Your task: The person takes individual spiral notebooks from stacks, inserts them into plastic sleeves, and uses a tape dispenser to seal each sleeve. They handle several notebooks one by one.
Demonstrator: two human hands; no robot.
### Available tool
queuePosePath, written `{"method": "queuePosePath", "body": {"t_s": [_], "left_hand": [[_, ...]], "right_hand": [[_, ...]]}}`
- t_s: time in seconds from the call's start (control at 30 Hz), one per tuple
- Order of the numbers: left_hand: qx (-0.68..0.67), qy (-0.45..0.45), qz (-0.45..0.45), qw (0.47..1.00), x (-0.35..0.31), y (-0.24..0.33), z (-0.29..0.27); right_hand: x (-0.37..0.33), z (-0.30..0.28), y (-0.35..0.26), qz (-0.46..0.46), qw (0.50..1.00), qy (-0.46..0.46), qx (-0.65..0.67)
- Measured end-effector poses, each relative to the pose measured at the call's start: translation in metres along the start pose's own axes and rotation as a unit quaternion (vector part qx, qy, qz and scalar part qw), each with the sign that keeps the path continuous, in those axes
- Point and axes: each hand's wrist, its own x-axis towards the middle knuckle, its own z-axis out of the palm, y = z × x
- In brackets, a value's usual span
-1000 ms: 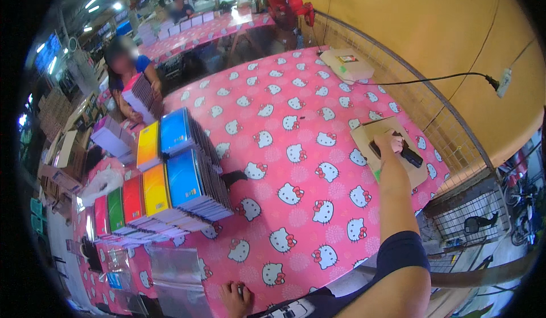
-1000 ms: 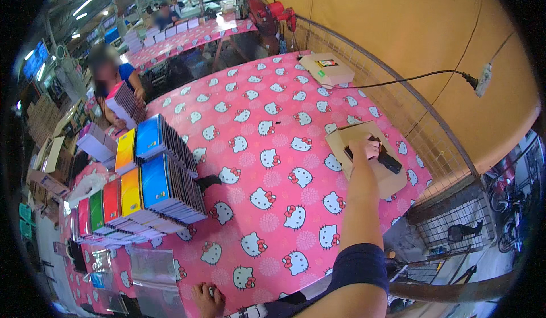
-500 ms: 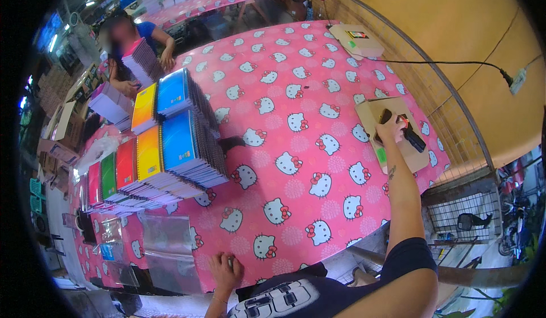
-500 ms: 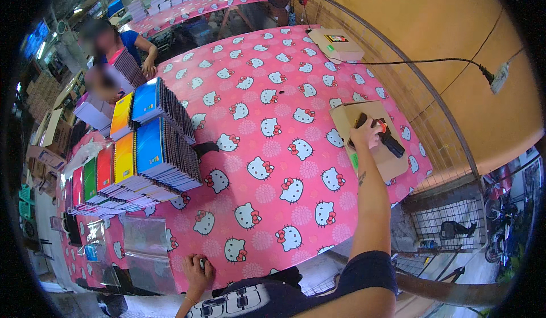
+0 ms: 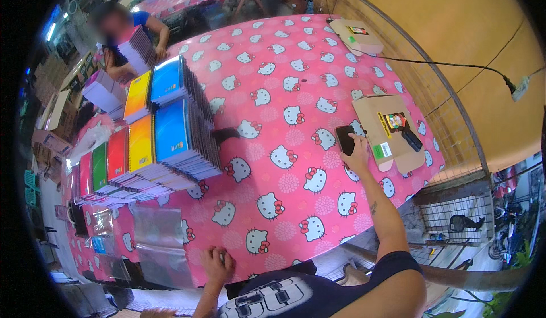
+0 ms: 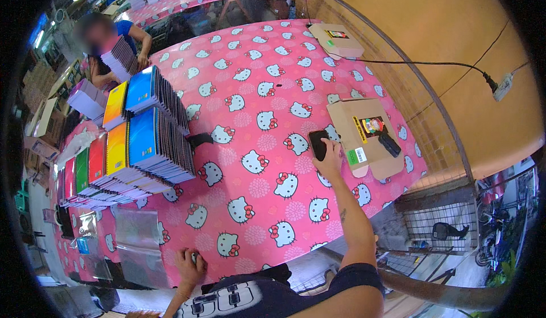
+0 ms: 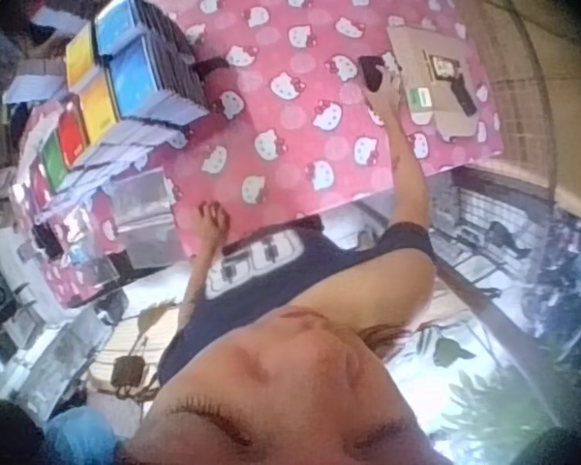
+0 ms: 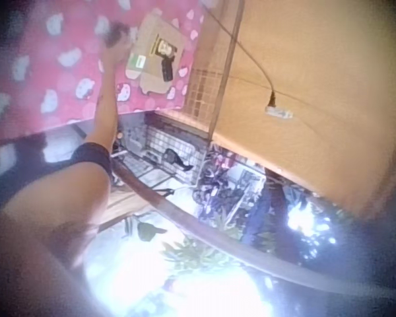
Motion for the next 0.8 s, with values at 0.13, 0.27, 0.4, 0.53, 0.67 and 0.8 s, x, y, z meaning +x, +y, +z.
{"method": "queuePosePath", "body": {"t_s": [0.13,0.27,0.4,0.53,0.67,0.8], "left_hand": [[-0.02,0.001,-0.015,1.0,-0.001,-0.003,0.001],[-0.013,-0.002,-0.01,1.0,-0.002,-0.003,-0.001],[-0.017,0.003,-0.011,1.0,-0.003,-0.005,0.002],[-0.013,0.0,-0.016,1.0,-0.001,-0.003,0.0],[-0.015,-0.003,-0.029,0.999,-0.002,-0.002,-0.002],[-0.002,0.0,-0.025,1.0,-0.002,-0.003,-0.001]], "right_hand": [[0.004,-0.001,0.011,-0.013,1.0,-0.002,0.023],[0.009,0.003,0.015,-0.017,1.0,0.001,-0.003],[0.025,0.009,0.027,0.066,0.996,0.023,0.062],[0.036,0.016,0.04,0.065,0.998,0.025,0.006],[0.039,0.02,0.045,0.078,0.997,-0.007,0.023],[0.041,0.023,0.05,0.074,0.997,0.01,0.002]]}}
